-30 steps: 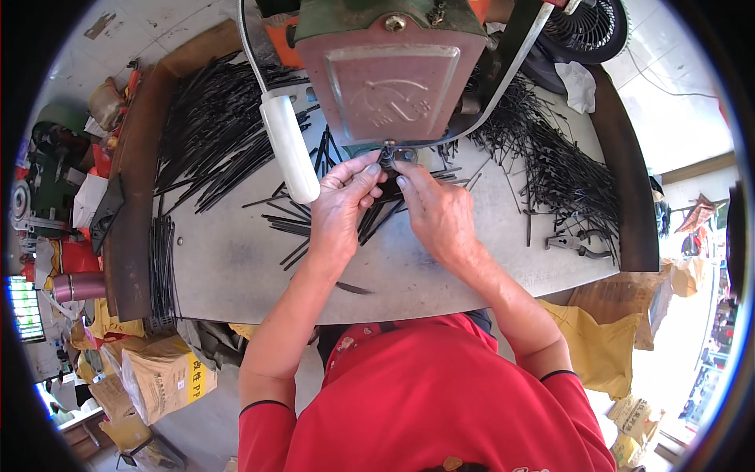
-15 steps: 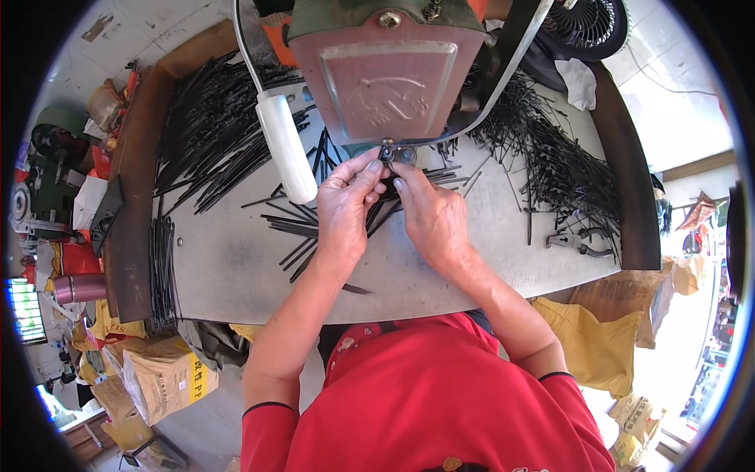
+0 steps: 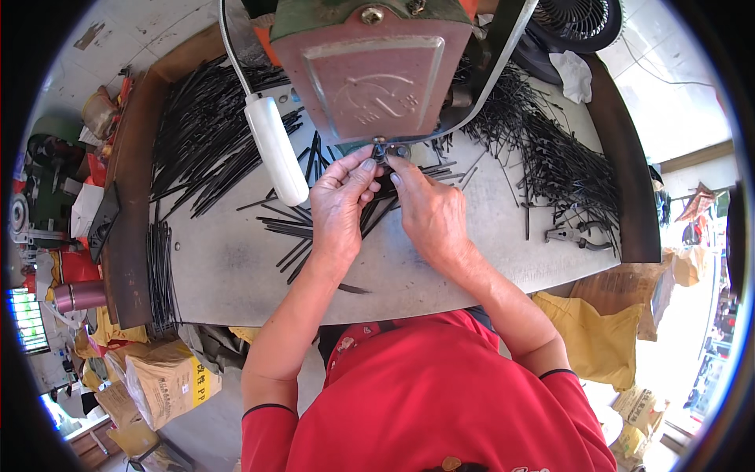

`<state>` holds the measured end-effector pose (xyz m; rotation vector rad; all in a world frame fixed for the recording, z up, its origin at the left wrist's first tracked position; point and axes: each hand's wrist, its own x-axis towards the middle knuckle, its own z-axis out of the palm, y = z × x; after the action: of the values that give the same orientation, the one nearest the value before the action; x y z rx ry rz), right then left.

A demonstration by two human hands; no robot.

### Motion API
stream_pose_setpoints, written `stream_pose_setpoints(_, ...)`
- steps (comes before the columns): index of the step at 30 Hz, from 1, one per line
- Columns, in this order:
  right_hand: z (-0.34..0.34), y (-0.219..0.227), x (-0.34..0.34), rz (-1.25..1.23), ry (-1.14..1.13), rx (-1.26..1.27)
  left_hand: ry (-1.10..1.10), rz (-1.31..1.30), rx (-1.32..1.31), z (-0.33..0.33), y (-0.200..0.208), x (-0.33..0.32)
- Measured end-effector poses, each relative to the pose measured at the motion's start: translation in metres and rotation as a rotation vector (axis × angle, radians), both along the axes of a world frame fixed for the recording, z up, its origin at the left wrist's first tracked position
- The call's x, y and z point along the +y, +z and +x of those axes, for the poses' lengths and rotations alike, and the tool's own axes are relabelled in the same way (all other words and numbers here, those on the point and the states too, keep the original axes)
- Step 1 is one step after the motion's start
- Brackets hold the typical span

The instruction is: The person repeatedly picks up thin black metal rods from a pile on a workbench and inserts them into a manual bending machine. They operate the machine to bend the rods and then place the finished pieces into a separate pile. The person occasionally uses pliers to adjust the rods during the process.

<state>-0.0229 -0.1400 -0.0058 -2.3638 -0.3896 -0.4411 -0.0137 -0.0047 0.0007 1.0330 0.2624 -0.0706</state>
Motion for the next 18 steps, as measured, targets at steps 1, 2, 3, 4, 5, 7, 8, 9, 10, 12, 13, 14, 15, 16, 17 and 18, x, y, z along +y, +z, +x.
stream_pose_setpoints(1, 0.001, 0.0, -0.001, 0.0, 0.007, -0.003, 0.003, 0.006, -0.001, 0.0, 0.0, 0.0)
stream_pose_setpoints(2, 0.002, -0.001, -0.001, 0.001, 0.013, -0.007, 0.005, 0.012, -0.002, 0.001, 0.0, -0.001)
stream_pose_setpoints(3, 0.001, 0.001, -0.001, -0.013, 0.003, 0.032, -0.003, 0.014, 0.013, 0.001, -0.001, 0.0)
stream_pose_setpoints(4, 0.0, 0.004, -0.001, -0.028, -0.007, 0.07, -0.012, 0.015, 0.027, 0.001, -0.003, 0.001)
stream_pose_setpoints(5, 0.0, 0.007, 0.0, -0.043, -0.014, 0.109, -0.017, 0.017, 0.043, 0.002, -0.003, 0.003)
stream_pose_setpoints(7, 0.006, 0.025, -0.002, -0.159, 0.013, 0.169, 0.023, 0.737, -0.265, 0.003, 0.003, 0.008)
stream_pose_setpoints(8, 0.01, 0.031, -0.003, -0.211, 0.026, 0.196, 0.043, 1.103, -0.422, 0.004, 0.011, 0.012)
stream_pose_setpoints(9, 0.013, 0.03, -0.007, -0.172, 0.052, 0.192, 0.048, 1.236, -0.463, 0.007, 0.017, 0.011)
stream_pose_setpoints(10, 0.016, 0.028, -0.015, -0.133, 0.08, 0.188, -0.039, 1.229, -0.424, 0.009, 0.023, 0.012)
stream_pose_setpoints(12, 0.023, 0.028, -0.015, -0.022, 0.136, 0.169, -0.098, 1.079, -0.365, 0.013, 0.016, 0.023)
stream_pose_setpoints(13, 0.019, 0.023, -0.015, 0.042, 0.134, 0.174, -0.097, 0.969, -0.321, 0.014, 0.011, 0.024)
stream_pose_setpoints(14, 0.016, 0.02, -0.014, 0.107, 0.136, 0.185, -0.1, 0.843, -0.3, 0.013, 0.009, 0.023)
stream_pose_setpoints(15, 0.015, 0.018, -0.014, 0.16, 0.135, 0.239, -0.107, 0.796, -0.267, 0.011, 0.008, 0.022)
stream_pose_setpoints(16, 0.016, 0.017, -0.013, 0.211, 0.134, 0.296, -0.079, 0.729, -0.267, 0.01, 0.007, 0.021)
stream_pose_setpoints(17, 0.016, 0.016, -0.014, 0.261, 0.125, 0.357, -0.093, 0.641, -0.236, 0.01, 0.006, 0.02)
stream_pose_setpoints(18, 0.016, 0.02, -0.014, 0.255, 0.13, 0.394, -0.103, 0.552, -0.203, 0.009, 0.006, 0.021)
